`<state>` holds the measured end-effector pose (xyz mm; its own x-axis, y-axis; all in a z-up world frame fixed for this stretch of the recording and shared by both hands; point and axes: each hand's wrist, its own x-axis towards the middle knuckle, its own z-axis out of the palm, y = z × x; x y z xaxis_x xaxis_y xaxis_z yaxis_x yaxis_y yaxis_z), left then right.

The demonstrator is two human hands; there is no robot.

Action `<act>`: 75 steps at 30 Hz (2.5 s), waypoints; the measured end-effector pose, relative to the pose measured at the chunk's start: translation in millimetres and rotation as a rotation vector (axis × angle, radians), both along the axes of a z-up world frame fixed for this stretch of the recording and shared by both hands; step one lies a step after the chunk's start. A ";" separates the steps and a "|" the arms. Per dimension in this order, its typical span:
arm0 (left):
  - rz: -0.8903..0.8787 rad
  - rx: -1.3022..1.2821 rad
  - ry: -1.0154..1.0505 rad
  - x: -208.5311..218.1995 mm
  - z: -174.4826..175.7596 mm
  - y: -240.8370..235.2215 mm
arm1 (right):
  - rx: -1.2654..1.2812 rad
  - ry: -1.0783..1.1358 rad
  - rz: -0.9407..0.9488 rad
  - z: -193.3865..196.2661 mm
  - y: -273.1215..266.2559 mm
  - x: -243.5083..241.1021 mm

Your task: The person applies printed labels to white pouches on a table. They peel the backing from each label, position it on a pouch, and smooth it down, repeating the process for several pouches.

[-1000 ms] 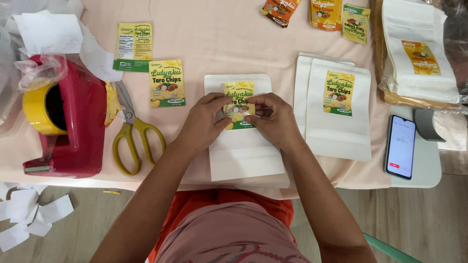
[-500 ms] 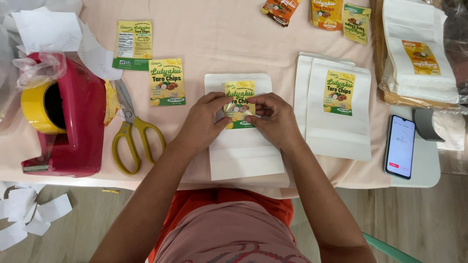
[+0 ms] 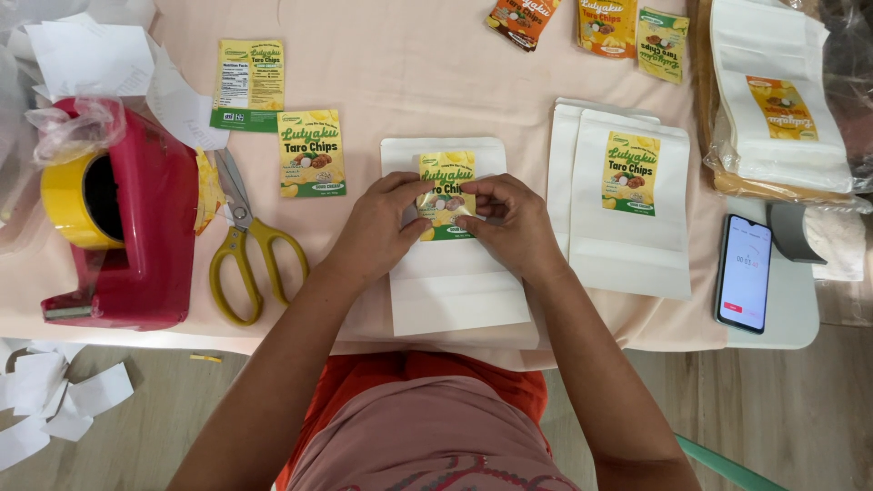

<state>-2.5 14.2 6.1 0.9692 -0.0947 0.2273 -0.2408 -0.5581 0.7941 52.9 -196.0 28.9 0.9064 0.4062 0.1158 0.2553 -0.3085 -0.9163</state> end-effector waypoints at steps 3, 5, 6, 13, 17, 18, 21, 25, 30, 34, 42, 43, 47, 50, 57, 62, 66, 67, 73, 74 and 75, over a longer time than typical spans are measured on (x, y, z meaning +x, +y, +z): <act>0.004 -0.005 -0.010 0.2 -2.4 0.1 | -0.001 0.000 -0.003 0.7 -0.2 -1.0; 0.002 -0.006 -0.014 0.5 -3.3 0.5 | -0.002 -0.002 -0.006 0.9 0.4 -1.2; -0.001 -0.007 -0.019 0.8 -3.8 0.6 | -0.003 -0.005 -0.009 0.9 0.6 -1.2; -0.003 0.015 0.005 0.3 0.6 0.6 | -0.009 -0.007 -0.014 -1.1 0.0 1.0; 0.013 0.026 0.037 0.4 1.9 0.4 | -0.010 0.010 -0.012 2.5 1.3 0.0; 0.014 0.030 0.050 0.4 2.0 0.4 | -0.007 0.011 -0.008 3.3 1.6 -0.4; 0.027 0.039 0.064 -1.1 6.9 -0.3 | -0.009 0.016 -0.004 5.8 1.4 -0.9; 0.027 0.030 0.060 -1.5 5.1 -0.2 | -0.012 0.014 -0.003 3.7 1.2 0.4; 0.021 0.034 0.043 -0.4 2.0 0.2 | -0.007 0.005 0.000 4.9 0.9 0.3; 0.019 0.032 0.042 -0.3 2.1 0.4 | -0.016 -0.007 0.000 1.2 -0.2 1.4; 0.020 0.016 0.034 0.0 -1.2 0.8 | -0.021 0.011 -0.003 6.9 2.3 -0.3; 0.021 0.015 0.034 -0.1 -1.9 0.9 | -0.021 0.011 -0.003 6.2 1.9 -0.2; 0.023 0.030 0.021 -0.6 -1.6 0.7 | -0.030 -0.004 0.003 5.8 1.5 -0.1; 0.023 0.026 0.019 -0.8 0.1 0.5 | -0.039 -0.002 0.004 7.3 1.8 -0.2; 0.022 0.035 0.010 -0.6 -3.1 1.1 | -0.020 0.008 0.004 7.9 1.2 -1.0; 0.036 0.052 0.022 -1.0 -1.2 -2.9 | -0.039 -0.027 0.019 5.8 -2.6 0.1; 0.132 0.127 -0.036 -8.8 -3.8 -14.6 | -0.126 -0.198 0.134 0.5 -6.4 2.3; 0.133 0.127 -0.037 -9.5 -10.2 -17.9 | -0.125 -0.199 0.134 5.7 -4.2 -0.1; 0.093 0.368 -0.331 -8.9 -38.7 -33.6 | -0.418 -0.632 0.264 -4.7 5.2 -1.8; 0.117 0.421 -0.335 -8.9 -36.1 -36.0 | -0.505 -0.579 0.243 -3.6 9.1 -2.1; 0.143 0.475 -0.339 -8.7 -33.4 -38.2 | -0.591 -0.527 0.222 -2.5 13.2 -2.1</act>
